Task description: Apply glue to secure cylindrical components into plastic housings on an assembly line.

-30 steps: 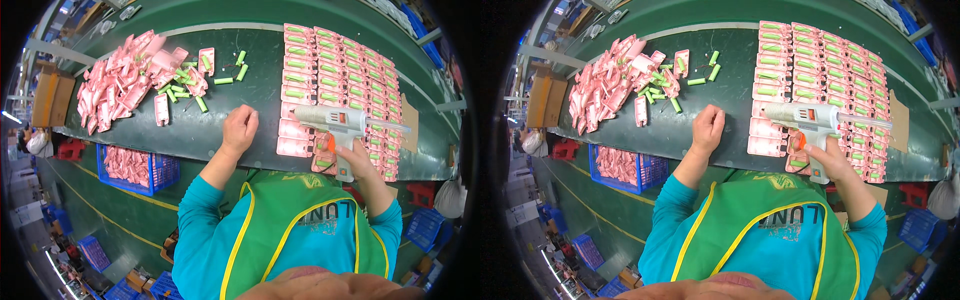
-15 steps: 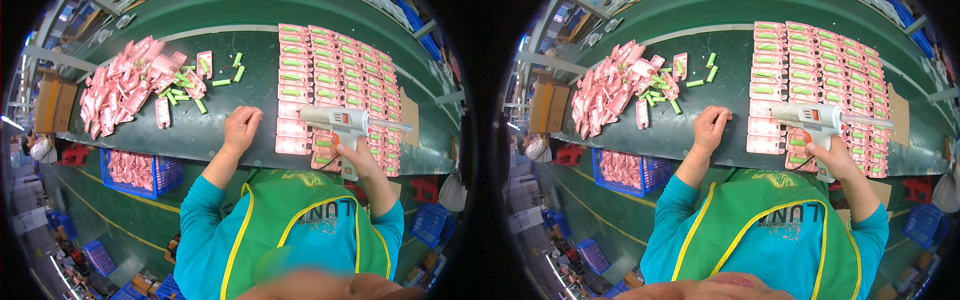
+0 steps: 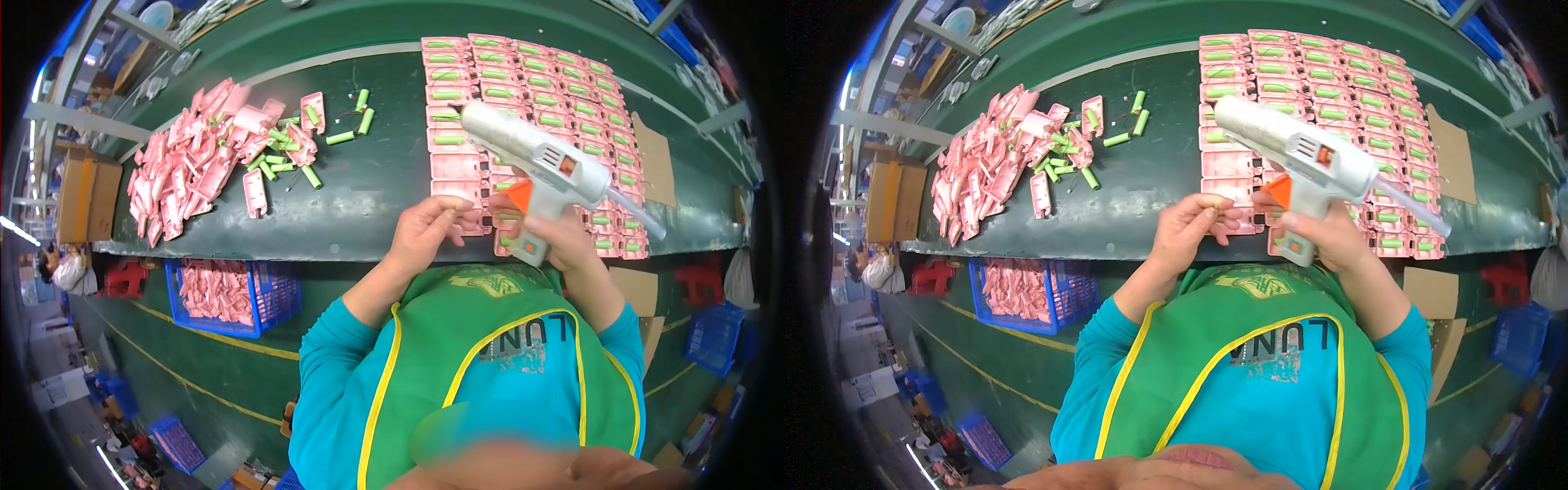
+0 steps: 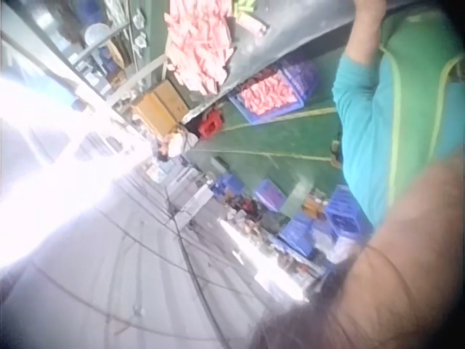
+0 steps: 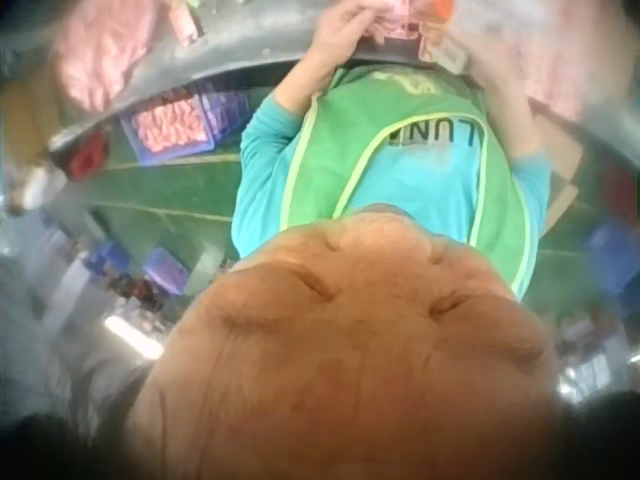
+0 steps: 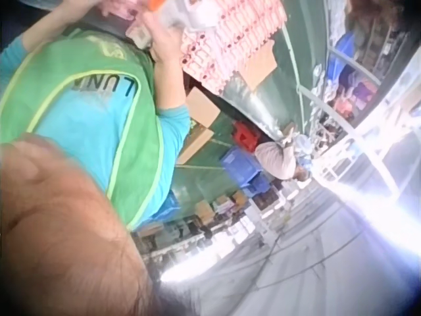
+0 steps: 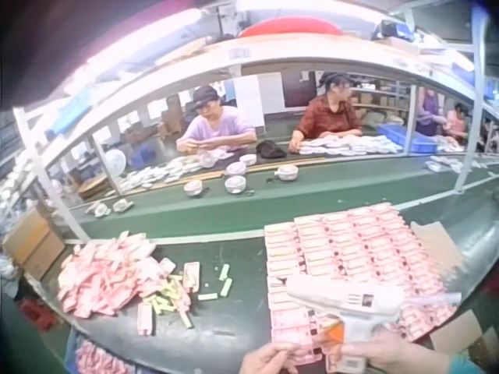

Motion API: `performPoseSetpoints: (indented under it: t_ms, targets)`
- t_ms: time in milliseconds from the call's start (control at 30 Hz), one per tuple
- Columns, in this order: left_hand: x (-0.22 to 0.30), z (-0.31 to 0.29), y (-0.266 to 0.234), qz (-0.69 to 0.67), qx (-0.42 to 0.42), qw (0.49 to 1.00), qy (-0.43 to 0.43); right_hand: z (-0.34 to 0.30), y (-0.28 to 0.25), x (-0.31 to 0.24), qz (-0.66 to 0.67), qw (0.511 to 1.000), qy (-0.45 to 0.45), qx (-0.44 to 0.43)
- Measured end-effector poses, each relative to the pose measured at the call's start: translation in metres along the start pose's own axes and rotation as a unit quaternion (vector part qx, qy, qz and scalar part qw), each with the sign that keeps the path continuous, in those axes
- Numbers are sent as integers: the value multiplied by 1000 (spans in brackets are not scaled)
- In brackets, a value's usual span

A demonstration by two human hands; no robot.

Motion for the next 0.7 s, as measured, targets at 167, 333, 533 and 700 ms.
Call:
performPoseSetpoints:
  t_ms: [167,333,533,700]
  targets:
    - [-4,-19,42,-48,-116,989,-72,-4,9,13,-50,999,-3,-9]
    - [-11,-40,65,-145,-185,955,-179,-10,2,8,-189,962,-197,22]
    - [0,-50,71,-179,-187,924,-280,-4,8,18,-185,972,-147,7]
    - [-16,-51,59,-106,-195,943,-247,3,6,30,26,997,8,74]
Point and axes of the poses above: each hand's wrist, its own z-axis towards the middle knuckle, its own y-axis out of the palm, x = y × z, the point moved 10 cm from there along z, towards the middle knuckle, and after that the axes turned 12 degrees about x, right-handed, at the moved point
